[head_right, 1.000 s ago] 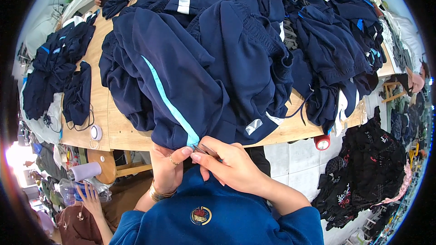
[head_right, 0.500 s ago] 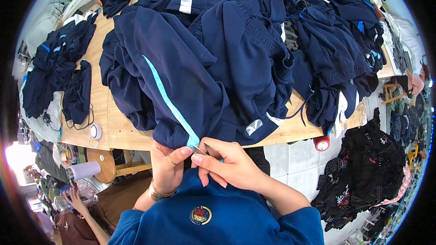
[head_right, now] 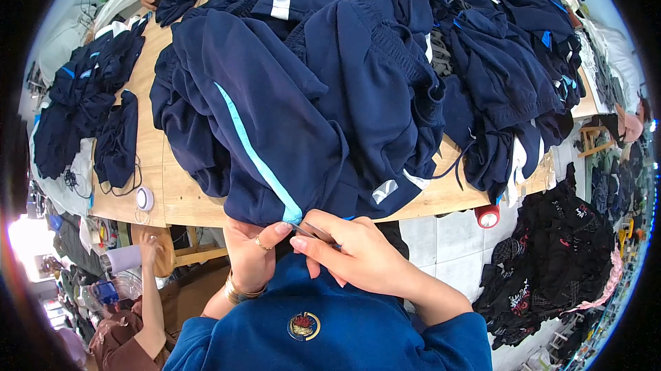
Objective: Trimming loose threads from blue sportswear jackets using thread nippers at a factory workbench.
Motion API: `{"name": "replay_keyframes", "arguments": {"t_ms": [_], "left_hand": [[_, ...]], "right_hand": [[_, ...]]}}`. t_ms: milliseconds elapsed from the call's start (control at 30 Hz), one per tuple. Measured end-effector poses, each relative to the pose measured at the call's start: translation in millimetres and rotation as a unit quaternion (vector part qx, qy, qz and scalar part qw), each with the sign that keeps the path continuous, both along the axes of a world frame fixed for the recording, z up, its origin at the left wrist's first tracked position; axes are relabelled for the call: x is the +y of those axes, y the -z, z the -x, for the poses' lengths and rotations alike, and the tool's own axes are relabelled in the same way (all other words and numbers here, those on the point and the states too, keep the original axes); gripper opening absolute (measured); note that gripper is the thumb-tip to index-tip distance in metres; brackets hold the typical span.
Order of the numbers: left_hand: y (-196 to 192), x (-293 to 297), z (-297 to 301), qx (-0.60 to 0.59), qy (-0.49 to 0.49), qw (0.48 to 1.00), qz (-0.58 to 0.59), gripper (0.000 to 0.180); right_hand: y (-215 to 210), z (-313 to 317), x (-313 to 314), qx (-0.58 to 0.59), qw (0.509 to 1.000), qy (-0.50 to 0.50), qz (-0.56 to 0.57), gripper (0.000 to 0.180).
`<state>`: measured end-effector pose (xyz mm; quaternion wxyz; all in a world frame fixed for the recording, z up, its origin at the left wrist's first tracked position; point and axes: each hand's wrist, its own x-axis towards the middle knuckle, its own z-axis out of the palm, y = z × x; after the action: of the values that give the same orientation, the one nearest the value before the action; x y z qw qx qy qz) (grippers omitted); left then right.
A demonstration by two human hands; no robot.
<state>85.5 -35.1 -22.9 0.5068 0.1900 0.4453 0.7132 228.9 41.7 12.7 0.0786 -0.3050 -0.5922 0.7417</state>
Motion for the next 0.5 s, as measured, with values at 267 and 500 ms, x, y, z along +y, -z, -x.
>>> {"name": "replay_keyframes", "arguments": {"t_ms": [267, 500], "left_hand": [[0.5, -0.3, 1.1, 0.035, 0.011, 0.999, -0.011, 0.034], [4.1, -1.2, 1.7, 0.047, 0.004, 0.999, -0.012, 0.033]], "right_hand": [[-1.4, 1.1, 1.8, -0.028, 0.999, -0.016, -0.022, 0.02], [-1.9, 1.4, 4.2, -0.048, 0.998, -0.03, -0.036, 0.022]]}}
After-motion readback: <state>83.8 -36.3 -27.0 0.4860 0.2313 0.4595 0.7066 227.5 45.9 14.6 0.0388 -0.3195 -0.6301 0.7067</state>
